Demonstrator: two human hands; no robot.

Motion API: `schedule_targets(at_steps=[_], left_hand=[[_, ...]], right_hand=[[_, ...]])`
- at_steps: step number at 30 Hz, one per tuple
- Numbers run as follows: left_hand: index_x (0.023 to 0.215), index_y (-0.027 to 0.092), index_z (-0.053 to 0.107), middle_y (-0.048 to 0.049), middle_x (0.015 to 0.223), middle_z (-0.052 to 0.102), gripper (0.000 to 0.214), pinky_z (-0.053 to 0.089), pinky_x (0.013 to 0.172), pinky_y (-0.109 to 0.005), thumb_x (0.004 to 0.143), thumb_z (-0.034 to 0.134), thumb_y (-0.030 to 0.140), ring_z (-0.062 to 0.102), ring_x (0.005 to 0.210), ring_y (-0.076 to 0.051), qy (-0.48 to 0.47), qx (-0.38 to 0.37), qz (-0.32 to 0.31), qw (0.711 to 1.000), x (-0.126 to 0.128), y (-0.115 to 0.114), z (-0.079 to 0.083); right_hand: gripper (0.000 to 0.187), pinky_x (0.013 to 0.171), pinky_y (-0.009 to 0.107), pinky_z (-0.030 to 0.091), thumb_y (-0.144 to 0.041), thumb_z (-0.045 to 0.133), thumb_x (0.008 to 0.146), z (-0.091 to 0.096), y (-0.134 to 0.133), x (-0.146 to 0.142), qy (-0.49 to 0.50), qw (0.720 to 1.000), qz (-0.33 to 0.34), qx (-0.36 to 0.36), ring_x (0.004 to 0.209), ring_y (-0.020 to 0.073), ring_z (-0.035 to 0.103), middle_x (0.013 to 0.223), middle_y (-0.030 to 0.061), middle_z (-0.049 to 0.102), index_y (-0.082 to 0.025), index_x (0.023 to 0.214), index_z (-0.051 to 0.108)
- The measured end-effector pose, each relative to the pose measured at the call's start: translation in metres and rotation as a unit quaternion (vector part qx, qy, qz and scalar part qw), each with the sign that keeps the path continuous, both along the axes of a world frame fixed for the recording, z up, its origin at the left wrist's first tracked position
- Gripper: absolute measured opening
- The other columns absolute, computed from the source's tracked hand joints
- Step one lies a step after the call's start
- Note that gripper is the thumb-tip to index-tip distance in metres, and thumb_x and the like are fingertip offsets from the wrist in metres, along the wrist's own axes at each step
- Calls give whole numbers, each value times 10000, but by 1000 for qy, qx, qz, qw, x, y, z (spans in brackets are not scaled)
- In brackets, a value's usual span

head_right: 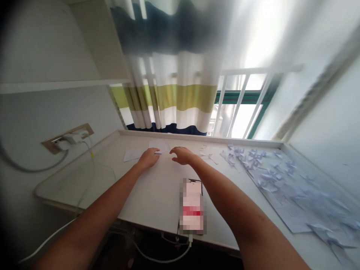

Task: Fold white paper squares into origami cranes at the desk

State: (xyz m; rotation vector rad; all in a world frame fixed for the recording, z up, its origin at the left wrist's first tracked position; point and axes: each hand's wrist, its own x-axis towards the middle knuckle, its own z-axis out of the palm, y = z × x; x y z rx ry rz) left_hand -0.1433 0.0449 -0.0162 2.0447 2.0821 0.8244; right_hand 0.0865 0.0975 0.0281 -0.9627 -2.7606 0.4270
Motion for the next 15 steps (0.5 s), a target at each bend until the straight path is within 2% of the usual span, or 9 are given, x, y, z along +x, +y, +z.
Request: schedule_targets(at_steps=[4,7,10,12,15], left_hand=[[1365,121,645,-181,1465,623,459,340,1221,-423,919,590,217,528,1419,-299,30,-9,15,999,-34,-15,-11],[1328,159,677,-176,1391,672,402,347,1201,-456,947,588,250,558,1371,-310,43,-2,3,999,-44,-11,-14],[1233,158,734,-177,1230,726,328,415,1117,-456,948,613,266,613,1242,-326,41,2,-10,999,-48,-4,-18],[1157,176,768,-157,1154,729,270,435,1071,-431,944,640,283,612,1200,-317,32,4,-20,999,-51,0,-20],[1019,186,806,-144,1098,715,202,461,981,-401,950,647,289,608,1151,-307,13,2,-33,999,-54,3,-23]], right_hand=[[511,1229,491,357,-261,637,969,-14,5,-54,-19,999,-11,26,1481,330,469,1564,180,526,-160,1466,567],[549,1217,469,377,-309,637,977,-24,13,-81,-34,999,-2,40,1465,335,490,1552,208,531,-120,1485,544],[518,1196,458,399,-348,631,985,-32,22,-97,-55,997,11,51,1424,334,539,1504,202,584,-134,1455,581],[445,1173,496,409,-371,579,1015,-34,29,-101,-71,996,17,58,1359,347,596,1446,200,636,-155,1401,632],[339,1110,462,464,-383,507,1049,-32,38,-102,-97,993,46,58,1284,320,651,1394,125,691,-231,1258,727]])
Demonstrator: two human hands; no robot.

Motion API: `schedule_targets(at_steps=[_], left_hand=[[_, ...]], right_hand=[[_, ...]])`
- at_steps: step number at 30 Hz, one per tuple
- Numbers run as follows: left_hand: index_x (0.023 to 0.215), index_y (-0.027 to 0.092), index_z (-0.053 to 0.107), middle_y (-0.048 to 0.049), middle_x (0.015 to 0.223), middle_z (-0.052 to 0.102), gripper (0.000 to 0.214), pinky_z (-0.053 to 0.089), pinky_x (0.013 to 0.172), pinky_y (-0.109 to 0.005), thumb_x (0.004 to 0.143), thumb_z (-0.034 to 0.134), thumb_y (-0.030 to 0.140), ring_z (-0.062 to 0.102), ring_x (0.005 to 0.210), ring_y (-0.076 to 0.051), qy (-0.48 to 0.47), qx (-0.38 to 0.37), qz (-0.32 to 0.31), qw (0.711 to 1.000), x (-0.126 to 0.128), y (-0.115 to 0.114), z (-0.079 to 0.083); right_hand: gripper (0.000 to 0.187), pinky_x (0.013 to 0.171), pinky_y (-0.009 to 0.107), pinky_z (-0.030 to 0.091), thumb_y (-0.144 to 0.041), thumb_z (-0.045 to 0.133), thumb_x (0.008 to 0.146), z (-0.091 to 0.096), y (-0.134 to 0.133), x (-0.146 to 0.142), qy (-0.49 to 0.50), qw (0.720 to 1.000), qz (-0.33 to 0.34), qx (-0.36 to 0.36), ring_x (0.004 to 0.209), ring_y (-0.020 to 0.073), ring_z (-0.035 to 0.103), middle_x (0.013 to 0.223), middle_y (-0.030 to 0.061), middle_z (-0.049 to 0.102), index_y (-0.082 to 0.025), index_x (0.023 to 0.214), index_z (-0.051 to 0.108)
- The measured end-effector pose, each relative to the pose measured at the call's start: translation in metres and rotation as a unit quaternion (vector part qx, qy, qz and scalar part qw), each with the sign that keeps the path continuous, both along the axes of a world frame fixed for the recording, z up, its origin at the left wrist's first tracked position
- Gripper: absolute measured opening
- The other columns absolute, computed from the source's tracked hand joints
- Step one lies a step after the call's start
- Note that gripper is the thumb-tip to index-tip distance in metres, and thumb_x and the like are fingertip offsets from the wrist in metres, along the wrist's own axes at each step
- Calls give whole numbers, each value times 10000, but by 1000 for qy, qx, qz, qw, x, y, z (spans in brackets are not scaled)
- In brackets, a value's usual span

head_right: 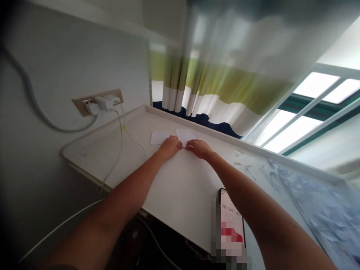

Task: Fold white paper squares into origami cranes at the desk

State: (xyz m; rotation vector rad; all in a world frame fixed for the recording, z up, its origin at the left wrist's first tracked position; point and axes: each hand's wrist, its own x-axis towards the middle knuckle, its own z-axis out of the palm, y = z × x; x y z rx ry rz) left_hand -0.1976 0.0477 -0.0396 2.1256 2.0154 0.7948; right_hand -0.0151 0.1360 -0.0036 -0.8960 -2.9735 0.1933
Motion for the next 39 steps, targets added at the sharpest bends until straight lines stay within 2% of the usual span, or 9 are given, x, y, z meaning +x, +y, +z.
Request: schedule_targets(at_steps=[7,13,14,18,20,23,28,34,39], left_hand=[[901,194,791,-105,1014,724,216,436,965,-394,974,588,206,642,1071,-269,-30,32,-5,999,1,-4,9],[1072,188,726,-110,1154,719,281,475,953,-377,1050,457,270,674,1059,-248,-133,132,59,981,-1,-14,24],[1042,181,723,-108,1134,734,221,485,953,-358,1022,533,291,680,1056,-244,-260,180,73,946,2,-15,26],[1056,159,658,-120,1026,759,296,547,843,-326,1044,455,374,712,944,-211,-378,218,80,896,28,-12,34],[992,169,652,-90,915,765,274,559,792,-317,955,613,437,716,873,-206,-529,175,42,829,47,-7,40],[929,173,650,-55,776,743,346,574,686,-320,854,717,505,692,711,-186,-579,108,-11,808,78,1,48],[838,168,673,-47,751,735,357,576,624,-294,749,812,484,670,696,-167,-565,27,-88,820,130,14,51],[761,161,678,-27,708,716,397,571,633,-296,682,855,508,643,666,-150,-556,-44,-159,814,174,28,30],[838,168,661,-11,719,735,446,550,696,-304,638,906,483,653,656,-141,-561,-83,-182,803,179,33,13]], right_hand=[[299,994,439,530,-328,514,1040,14,7,0,-19,1000,14,7,1131,320,720,1225,104,777,-247,1171,770],[516,1086,538,484,-381,572,1011,37,1,-4,156,987,-26,5,1249,346,659,1341,170,705,-194,1489,522],[576,1073,539,496,-375,601,992,41,-1,-2,211,976,-55,-9,1224,339,672,1322,183,708,-175,1516,470],[632,1003,476,551,-467,711,908,57,-14,23,377,899,-171,-143,1147,293,701,1305,201,702,-155,1421,514],[592,902,438,586,-592,709,874,64,-24,45,417,858,-185,-238,1042,274,723,1205,167,745,-176,1284,610],[556,833,386,575,-674,762,773,69,-39,85,477,814,-155,-293,913,244,712,1003,113,771,-160,980,712],[502,706,326,538,-631,831,700,53,-58,152,552,758,-220,-268,737,181,652,850,61,749,-162,835,712],[514,695,345,558,-658,855,635,14,-70,206,589,706,-292,-263,694,190,654,776,58,747,-186,765,699],[487,656,324,526,-677,795,705,-7,-73,214,563,728,-308,-241,669,188,634,734,42,725,-201,761,707]])
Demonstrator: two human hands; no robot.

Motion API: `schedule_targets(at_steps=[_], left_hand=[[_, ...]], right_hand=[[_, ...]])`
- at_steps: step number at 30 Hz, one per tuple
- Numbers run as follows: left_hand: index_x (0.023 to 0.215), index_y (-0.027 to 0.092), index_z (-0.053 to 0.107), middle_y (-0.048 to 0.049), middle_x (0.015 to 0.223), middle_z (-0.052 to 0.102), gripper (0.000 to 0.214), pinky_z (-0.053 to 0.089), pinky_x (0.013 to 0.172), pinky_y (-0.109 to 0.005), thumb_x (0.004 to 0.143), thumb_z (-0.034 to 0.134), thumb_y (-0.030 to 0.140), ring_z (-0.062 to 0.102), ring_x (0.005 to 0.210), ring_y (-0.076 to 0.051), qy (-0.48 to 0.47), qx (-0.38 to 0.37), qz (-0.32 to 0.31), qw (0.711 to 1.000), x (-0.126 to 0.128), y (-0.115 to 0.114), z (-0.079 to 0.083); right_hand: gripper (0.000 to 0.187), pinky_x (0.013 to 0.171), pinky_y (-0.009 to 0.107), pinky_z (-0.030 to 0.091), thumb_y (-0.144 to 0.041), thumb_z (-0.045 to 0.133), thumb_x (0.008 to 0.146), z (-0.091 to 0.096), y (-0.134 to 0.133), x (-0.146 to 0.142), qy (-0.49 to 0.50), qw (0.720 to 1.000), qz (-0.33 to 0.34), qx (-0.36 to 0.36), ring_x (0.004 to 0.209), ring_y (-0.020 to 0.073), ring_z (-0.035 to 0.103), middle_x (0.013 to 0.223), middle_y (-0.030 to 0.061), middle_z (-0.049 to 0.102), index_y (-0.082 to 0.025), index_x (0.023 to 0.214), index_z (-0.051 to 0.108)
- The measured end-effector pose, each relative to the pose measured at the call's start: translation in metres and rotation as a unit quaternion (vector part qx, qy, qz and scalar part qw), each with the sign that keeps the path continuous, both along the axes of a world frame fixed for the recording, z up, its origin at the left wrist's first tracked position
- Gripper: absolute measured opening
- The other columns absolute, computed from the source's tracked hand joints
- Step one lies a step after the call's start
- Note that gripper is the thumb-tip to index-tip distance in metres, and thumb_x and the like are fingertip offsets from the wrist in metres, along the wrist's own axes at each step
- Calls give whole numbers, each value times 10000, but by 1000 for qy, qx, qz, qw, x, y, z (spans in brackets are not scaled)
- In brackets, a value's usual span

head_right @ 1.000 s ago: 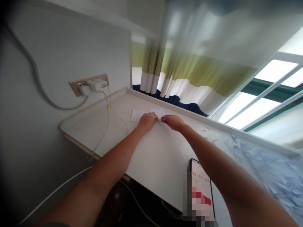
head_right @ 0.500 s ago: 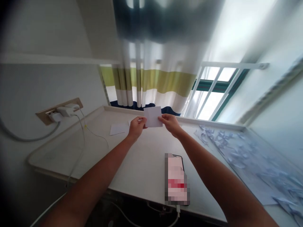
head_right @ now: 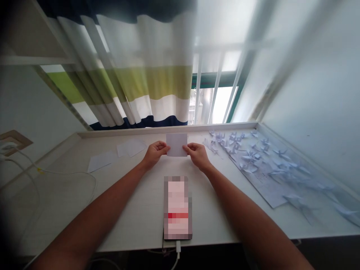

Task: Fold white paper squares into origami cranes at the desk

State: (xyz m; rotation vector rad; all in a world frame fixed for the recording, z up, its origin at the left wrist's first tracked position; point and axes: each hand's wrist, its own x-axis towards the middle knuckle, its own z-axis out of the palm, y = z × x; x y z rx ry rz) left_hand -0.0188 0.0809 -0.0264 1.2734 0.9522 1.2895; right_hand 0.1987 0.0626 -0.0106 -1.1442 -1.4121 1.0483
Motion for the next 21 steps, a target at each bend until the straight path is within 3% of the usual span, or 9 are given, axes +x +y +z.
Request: schedule_targets(at_steps=[5,9,14,16,18,21], left_hand=[[1092,173,677,-28,774,784,630,540,733,-319,590,950,439,673,661,-154,-19,-37,15,999,-1,-2,-8],[1044,172,693,-8,718,763,615,520,696,-290,556,971,424,650,629,-137,-30,-52,28,998,1,-5,-10],[940,174,718,-39,773,774,542,525,670,-284,578,942,510,672,685,-157,-18,-33,45,998,5,-8,-12],[921,172,721,-64,851,787,530,544,691,-294,614,901,565,696,744,-175,14,-20,83,996,1,-6,-11],[944,177,719,-81,927,792,518,567,710,-316,695,811,622,714,782,-192,89,-15,160,983,-10,-2,-6],[930,156,716,-107,930,782,404,574,760,-361,741,790,506,721,836,-238,143,-16,235,961,-45,0,8]], right_hand=[[457,641,312,489,-660,697,808,-7,-1,0,-42,999,11,20,669,195,612,723,34,699,-212,724,670],[409,663,313,479,-578,637,878,-8,-2,5,-88,995,21,42,683,199,603,711,27,678,-204,714,665],[356,744,329,507,-527,604,902,-6,-5,5,-99,992,-16,70,775,222,643,796,33,721,-206,792,713],[362,744,333,509,-531,603,900,-5,-4,6,-95,991,-47,83,760,219,637,773,31,710,-204,795,717],[390,721,341,513,-564,607,889,-5,-3,10,-78,989,-89,86,725,217,618,733,36,685,-199,812,718],[440,685,347,523,-627,636,855,-5,-2,16,-24,993,-95,71,702,216,610,736,47,682,-194,851,712]])
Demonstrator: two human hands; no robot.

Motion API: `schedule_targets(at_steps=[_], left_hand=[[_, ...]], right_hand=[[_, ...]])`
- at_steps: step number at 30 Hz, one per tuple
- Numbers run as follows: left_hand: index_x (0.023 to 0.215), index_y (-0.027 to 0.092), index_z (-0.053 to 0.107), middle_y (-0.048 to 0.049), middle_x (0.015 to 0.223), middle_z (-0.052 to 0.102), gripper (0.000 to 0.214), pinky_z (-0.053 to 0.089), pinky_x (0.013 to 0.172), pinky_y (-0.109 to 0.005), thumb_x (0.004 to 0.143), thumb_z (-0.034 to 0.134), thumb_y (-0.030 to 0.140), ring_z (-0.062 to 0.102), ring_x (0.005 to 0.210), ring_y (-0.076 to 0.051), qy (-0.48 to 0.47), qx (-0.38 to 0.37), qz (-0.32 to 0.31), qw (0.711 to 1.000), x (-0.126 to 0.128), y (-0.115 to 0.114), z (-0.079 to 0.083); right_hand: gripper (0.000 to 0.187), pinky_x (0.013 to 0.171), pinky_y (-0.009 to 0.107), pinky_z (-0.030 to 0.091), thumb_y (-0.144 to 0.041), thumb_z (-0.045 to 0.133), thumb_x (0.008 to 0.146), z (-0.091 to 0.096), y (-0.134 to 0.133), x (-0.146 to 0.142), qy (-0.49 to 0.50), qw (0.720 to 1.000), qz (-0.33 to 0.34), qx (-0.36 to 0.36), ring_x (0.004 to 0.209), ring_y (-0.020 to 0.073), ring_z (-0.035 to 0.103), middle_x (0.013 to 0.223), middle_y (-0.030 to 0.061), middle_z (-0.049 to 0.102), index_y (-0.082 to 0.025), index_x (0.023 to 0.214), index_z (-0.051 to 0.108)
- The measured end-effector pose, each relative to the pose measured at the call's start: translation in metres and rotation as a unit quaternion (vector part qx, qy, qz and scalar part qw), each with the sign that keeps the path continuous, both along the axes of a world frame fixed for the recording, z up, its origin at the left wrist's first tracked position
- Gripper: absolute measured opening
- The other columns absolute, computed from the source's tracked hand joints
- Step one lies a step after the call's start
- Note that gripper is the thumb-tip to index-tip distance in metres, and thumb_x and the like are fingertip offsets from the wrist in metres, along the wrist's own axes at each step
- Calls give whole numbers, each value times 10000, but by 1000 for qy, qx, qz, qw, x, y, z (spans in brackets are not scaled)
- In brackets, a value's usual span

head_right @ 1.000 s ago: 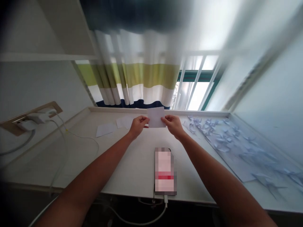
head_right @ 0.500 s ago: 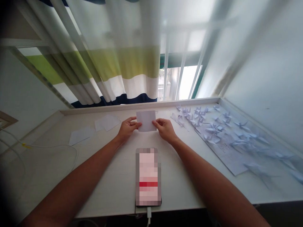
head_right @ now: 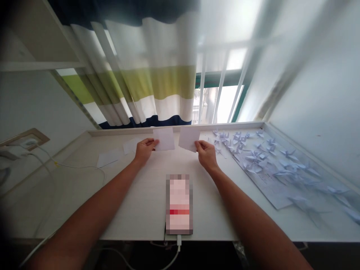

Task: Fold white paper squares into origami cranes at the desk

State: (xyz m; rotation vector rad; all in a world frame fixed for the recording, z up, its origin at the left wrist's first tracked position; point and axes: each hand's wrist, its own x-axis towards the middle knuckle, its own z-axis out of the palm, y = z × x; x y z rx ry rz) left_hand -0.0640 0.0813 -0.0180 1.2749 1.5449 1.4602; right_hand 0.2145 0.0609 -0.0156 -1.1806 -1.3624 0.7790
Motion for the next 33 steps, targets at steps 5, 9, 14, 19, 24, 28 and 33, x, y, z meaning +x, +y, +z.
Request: schedule_targets(at_steps=[5,9,14,19,24,28,33], left_hand=[[1157,137,669,-205,1361,641,447,362,1170,-547,735,770,247,475,1397,-396,112,12,153,982,-55,-18,21],[1445,115,478,-246,1583,421,701,208,1250,-595,802,726,244,283,1522,-413,281,54,190,939,-36,-33,23],[1424,168,483,-212,1565,462,639,240,1253,-544,857,724,335,349,1514,-362,208,211,82,952,36,-36,17],[1250,177,546,-113,1009,765,560,558,900,-398,861,736,532,738,961,-252,-108,103,-205,967,73,-43,-8],[1179,192,552,-22,814,767,630,539,739,-291,726,871,493,716,742,-172,-182,67,-154,969,67,-48,-17],[1043,199,530,-54,825,788,564,548,742,-315,703,891,469,718,715,-177,-199,55,-134,969,64,-47,-13],[865,220,458,-5,781,735,468,539,754,-299,743,858,429,685,723,-151,-185,101,-135,968,62,-44,-12]], right_hand=[[445,592,306,440,-614,667,852,2,-5,-1,14,999,27,23,612,172,534,649,25,621,-176,776,682],[444,623,311,463,-615,663,857,7,-12,-8,23,998,46,31,656,183,574,716,43,679,-176,803,699],[417,671,323,501,-592,697,845,8,-16,-12,19,995,90,30,725,207,641,796,62,739,-177,827,735],[414,687,333,530,-590,709,853,-1,-16,-13,24,993,113,11,762,219,670,842,71,759,-179,850,747],[413,704,355,562,-581,744,834,-4,-16,-13,52,992,113,-2,745,212,669,805,53,740,-186,951,717],[586,781,392,590,-487,800,820,4,-20,-16,87,988,126,27,769,203,681,796,0,725,-242,1304,582],[334,803,400,597,-497,782,840,9,-24,-17,58,989,121,62,820,216,701,835,32,733,-231,1004,663]])
